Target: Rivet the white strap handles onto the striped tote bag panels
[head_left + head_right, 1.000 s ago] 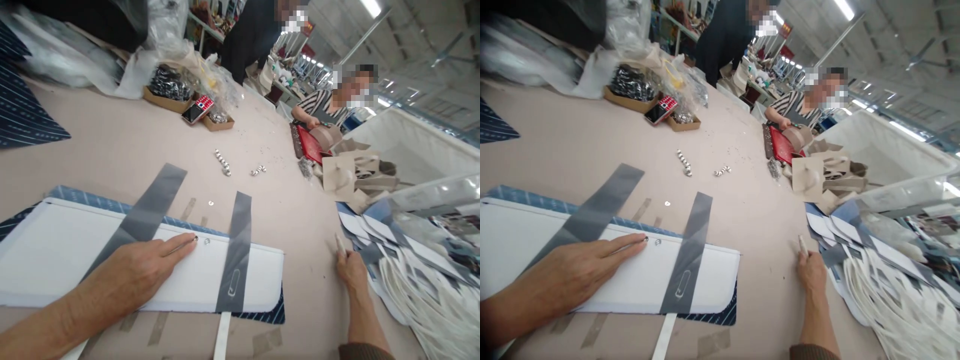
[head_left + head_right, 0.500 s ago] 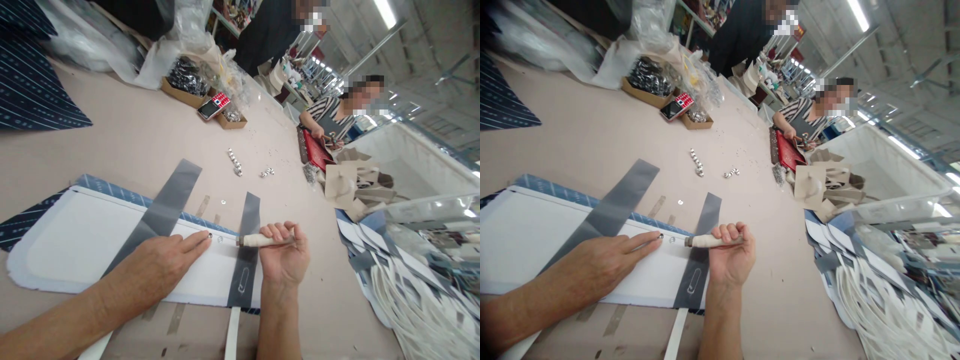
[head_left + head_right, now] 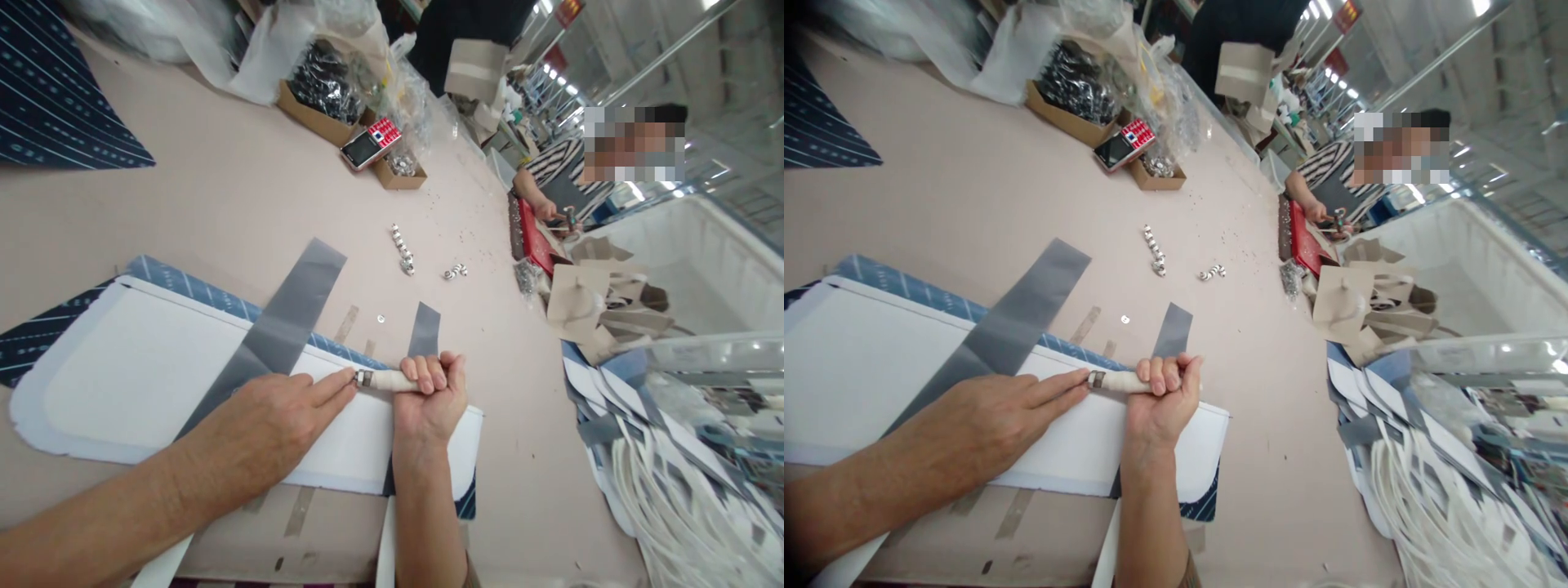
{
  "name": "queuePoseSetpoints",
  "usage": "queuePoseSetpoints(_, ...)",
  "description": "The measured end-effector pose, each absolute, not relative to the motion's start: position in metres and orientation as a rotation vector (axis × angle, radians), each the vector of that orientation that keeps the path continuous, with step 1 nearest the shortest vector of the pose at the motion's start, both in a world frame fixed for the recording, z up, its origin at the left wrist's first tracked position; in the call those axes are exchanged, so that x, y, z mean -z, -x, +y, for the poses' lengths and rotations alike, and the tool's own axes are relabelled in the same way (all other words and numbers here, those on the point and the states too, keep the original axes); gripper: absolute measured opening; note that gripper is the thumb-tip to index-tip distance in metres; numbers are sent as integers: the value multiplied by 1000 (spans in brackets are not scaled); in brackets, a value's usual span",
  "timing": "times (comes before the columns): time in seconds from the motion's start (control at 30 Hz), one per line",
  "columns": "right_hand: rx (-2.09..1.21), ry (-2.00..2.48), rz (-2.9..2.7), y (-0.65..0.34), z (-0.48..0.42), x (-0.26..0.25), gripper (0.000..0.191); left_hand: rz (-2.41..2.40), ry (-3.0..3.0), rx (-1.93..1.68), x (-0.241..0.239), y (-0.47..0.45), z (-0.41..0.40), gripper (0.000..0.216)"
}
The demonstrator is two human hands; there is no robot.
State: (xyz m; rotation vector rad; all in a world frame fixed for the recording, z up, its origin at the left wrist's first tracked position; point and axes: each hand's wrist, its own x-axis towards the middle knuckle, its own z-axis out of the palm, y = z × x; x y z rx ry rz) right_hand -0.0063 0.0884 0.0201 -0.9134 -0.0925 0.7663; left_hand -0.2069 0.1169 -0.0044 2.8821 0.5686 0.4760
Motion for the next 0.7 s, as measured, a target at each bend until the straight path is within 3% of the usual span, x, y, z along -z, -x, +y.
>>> queuePoseSetpoints(0.7,-653,940,-179,15,88,-26,30,566,-2807,-578,3,205,118,53)
